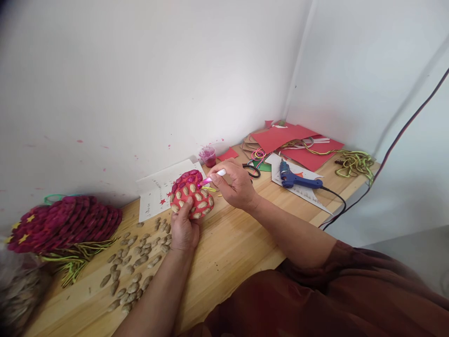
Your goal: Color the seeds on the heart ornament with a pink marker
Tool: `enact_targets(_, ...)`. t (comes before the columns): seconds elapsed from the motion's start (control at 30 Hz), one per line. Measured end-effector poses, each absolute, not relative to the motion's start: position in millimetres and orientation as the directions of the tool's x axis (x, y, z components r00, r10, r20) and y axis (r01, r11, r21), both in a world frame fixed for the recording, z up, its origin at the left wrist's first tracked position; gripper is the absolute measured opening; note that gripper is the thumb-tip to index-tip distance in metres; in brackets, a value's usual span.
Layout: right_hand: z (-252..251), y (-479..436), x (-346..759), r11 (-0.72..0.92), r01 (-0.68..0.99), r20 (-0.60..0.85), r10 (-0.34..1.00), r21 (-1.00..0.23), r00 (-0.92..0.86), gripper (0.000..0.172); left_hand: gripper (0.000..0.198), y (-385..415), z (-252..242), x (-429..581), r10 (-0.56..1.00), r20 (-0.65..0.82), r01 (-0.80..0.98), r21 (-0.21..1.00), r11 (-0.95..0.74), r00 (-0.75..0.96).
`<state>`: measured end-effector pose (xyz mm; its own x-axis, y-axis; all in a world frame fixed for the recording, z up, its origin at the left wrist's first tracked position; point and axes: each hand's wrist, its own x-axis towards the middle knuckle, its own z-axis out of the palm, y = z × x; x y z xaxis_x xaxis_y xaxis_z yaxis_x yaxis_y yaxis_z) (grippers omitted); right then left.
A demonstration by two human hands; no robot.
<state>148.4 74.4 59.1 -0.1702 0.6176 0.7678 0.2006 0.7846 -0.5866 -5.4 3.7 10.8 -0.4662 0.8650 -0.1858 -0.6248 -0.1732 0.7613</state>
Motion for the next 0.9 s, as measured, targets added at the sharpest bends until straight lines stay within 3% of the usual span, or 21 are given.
enact_targets(0.57,63.3,72.1,149.2,0.813,0.277,0.789,0.572,-0.511,-0.223,0.024,0.053,2.6,3.7,-1.2,0.864,0.005,-0.454,0.849,-0.27,-0.504)
enact_targets(0.9,63.9,72.3,150.9,0.806,0.277,0.779,0.584,-0.523,-0.227,0.028,0.052,3.3,1.4,-3.2,0.859,-0.002,-0.455,0.849,-0.269,-0.512)
